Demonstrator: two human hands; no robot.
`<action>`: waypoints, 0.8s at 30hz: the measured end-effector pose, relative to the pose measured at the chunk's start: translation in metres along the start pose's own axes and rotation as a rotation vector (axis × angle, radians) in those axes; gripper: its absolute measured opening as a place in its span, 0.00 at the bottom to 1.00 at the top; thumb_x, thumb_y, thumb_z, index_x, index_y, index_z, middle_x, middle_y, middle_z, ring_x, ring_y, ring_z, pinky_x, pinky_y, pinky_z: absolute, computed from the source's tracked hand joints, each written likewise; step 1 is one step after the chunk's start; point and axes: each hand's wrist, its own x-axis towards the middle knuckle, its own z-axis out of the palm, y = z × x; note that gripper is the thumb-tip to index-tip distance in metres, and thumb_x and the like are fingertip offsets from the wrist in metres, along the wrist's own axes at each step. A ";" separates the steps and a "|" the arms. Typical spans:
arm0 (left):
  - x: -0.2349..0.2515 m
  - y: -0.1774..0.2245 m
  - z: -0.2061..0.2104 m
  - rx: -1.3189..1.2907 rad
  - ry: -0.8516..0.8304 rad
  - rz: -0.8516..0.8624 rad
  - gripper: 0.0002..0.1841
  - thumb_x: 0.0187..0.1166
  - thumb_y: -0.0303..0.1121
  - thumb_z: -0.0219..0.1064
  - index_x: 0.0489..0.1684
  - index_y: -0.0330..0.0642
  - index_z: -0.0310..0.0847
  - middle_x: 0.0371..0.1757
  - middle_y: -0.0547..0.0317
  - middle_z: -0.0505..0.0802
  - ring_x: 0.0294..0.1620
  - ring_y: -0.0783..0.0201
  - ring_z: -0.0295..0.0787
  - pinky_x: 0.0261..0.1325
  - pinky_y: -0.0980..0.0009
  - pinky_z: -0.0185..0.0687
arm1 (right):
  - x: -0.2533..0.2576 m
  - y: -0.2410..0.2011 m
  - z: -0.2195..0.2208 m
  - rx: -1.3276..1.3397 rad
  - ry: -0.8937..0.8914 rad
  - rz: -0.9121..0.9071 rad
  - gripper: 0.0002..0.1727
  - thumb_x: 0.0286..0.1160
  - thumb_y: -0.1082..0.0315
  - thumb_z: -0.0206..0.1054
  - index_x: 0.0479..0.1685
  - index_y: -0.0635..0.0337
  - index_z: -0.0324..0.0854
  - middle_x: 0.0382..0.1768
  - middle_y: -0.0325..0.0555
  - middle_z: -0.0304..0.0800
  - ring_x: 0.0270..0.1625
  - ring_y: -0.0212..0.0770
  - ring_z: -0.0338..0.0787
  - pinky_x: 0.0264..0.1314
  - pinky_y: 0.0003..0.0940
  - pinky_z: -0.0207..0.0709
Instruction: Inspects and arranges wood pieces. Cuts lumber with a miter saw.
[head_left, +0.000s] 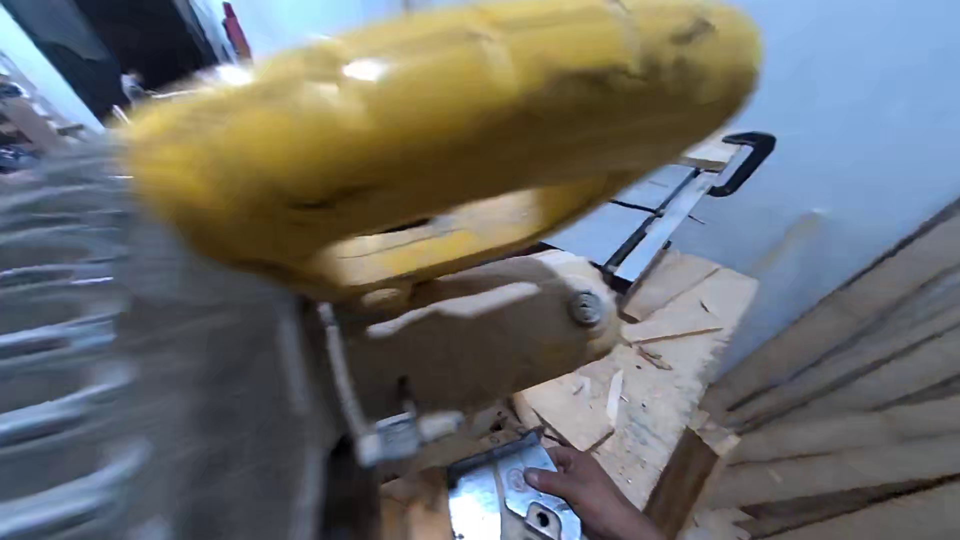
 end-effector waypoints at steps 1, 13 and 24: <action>-0.004 -0.030 0.009 0.117 0.040 0.088 0.31 0.73 0.57 0.74 0.58 0.34 0.88 0.56 0.39 0.94 0.62 0.50 0.91 0.73 0.52 0.80 | 0.002 -0.002 -0.004 -0.015 -0.006 -0.011 0.20 0.59 0.65 0.83 0.50 0.65 0.89 0.39 0.54 0.96 0.41 0.49 0.97 0.50 0.48 0.92; 0.005 -0.064 0.018 0.466 0.149 0.206 0.60 0.45 0.74 0.78 0.85 0.49 0.69 0.70 0.43 0.86 0.69 0.39 0.83 0.71 0.38 0.74 | -0.098 -0.033 0.168 -0.347 0.279 -0.349 0.35 0.87 0.41 0.51 0.80 0.58 0.75 0.63 0.48 0.91 0.64 0.38 0.90 0.70 0.46 0.83; 0.002 -0.068 0.008 0.412 0.046 0.177 0.58 0.52 0.69 0.77 0.89 0.51 0.62 0.79 0.46 0.80 0.78 0.41 0.76 0.82 0.36 0.61 | -0.089 -0.037 0.199 -0.459 0.412 -0.292 0.29 0.90 0.49 0.50 0.70 0.60 0.84 0.47 0.52 0.95 0.53 0.46 0.93 0.61 0.54 0.83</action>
